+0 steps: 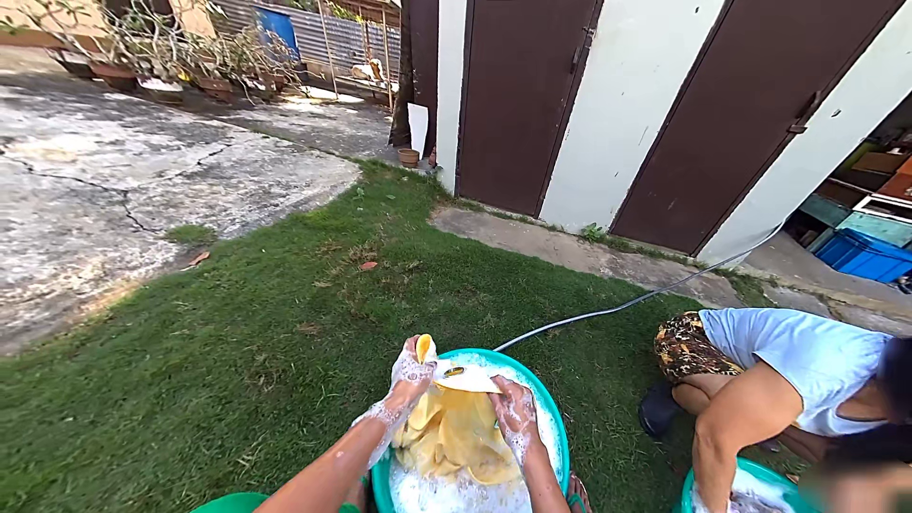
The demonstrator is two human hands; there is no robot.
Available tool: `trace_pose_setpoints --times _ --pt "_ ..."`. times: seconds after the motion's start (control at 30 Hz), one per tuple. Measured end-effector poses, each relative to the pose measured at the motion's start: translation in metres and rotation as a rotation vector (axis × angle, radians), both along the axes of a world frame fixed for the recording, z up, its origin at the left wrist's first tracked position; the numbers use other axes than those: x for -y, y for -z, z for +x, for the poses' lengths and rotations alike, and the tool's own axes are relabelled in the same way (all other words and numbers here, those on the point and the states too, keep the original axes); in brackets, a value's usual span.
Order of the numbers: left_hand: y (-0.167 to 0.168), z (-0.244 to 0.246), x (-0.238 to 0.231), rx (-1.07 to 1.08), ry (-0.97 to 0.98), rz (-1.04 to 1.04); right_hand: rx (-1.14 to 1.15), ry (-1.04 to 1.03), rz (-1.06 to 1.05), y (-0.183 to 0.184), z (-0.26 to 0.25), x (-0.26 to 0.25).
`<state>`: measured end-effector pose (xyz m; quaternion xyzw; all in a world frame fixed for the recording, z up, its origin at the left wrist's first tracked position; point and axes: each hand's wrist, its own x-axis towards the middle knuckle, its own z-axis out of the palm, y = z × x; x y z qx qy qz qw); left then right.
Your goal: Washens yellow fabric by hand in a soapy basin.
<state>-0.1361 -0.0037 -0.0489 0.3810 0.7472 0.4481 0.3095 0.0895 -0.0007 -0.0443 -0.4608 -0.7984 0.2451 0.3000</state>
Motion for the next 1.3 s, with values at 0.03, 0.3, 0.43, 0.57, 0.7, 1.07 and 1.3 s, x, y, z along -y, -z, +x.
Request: trace_pose_setpoints --times 0.03,0.3,0.43,0.57,0.7,1.07,1.3 --pt "-0.004 -0.002 -0.002 -0.007 -0.02 0.024 0.031 -0.014 -0.01 -0.001 0.0 0.0" --pt "-0.006 -0.007 -0.004 0.279 -0.072 0.156 0.337 -0.249 -0.213 -0.014 -0.009 0.007" --pt "-0.011 0.006 0.001 0.279 0.051 0.085 0.231 -0.098 -0.194 -0.006 -0.013 0.009" --pt "-0.019 0.007 0.003 0.408 0.066 0.044 -0.044 0.19 -0.099 0.0 -0.004 0.004" --pt "-0.019 0.012 0.006 0.637 -0.011 0.057 -0.145 0.315 -0.068 0.001 0.004 0.0" --pt "0.007 0.02 0.012 0.748 -0.306 0.208 -0.017 0.294 0.001 0.018 -0.028 0.025" --pt "0.021 0.063 0.032 0.772 -0.079 0.104 -0.123 0.333 -0.042 0.024 -0.026 0.021"
